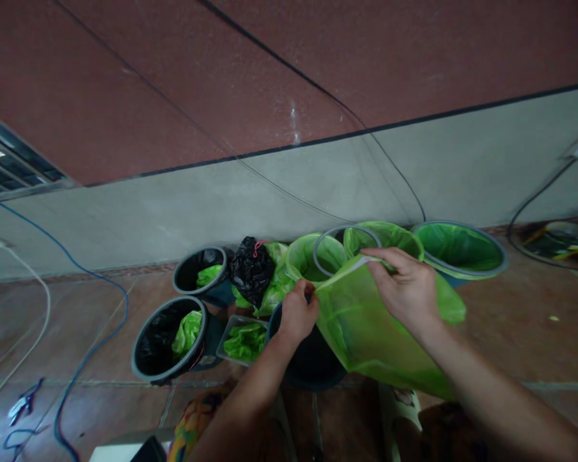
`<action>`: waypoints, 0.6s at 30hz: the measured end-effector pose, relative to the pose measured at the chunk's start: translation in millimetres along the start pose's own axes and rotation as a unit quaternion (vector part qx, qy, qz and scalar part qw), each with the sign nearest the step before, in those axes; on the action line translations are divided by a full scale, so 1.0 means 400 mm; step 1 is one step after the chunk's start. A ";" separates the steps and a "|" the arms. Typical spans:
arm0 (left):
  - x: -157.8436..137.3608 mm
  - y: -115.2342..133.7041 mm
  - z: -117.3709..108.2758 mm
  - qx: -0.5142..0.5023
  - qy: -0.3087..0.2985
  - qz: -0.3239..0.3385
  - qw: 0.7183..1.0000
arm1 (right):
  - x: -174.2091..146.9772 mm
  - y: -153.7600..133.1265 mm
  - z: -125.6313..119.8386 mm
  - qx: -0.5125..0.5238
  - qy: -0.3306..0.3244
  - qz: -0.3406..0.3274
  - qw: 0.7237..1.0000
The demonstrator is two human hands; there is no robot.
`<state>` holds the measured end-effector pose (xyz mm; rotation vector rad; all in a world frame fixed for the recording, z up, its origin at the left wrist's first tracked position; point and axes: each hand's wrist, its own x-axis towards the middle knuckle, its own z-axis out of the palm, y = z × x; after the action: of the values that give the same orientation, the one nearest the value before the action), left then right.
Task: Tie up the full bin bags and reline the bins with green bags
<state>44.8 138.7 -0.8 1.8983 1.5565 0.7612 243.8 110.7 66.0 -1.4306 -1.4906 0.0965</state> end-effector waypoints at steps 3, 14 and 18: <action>0.001 -0.004 0.008 -0.002 0.003 0.004 1.000 | -0.005 0.004 0.003 0.004 0.012 0.006 1.000; 0.019 -0.017 -0.023 0.108 0.063 -0.045 0.991 | 0.009 0.009 -0.014 -0.001 0.046 -0.037 0.998; 0.041 -0.040 -0.065 0.110 0.106 -0.111 0.982 | 0.021 0.048 -0.031 -0.064 -0.077 -0.066 0.993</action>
<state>17.9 159.4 6.3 1.7993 2.0194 0.7360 267.3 116.0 64.3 -1.4480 -1.7409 0.0292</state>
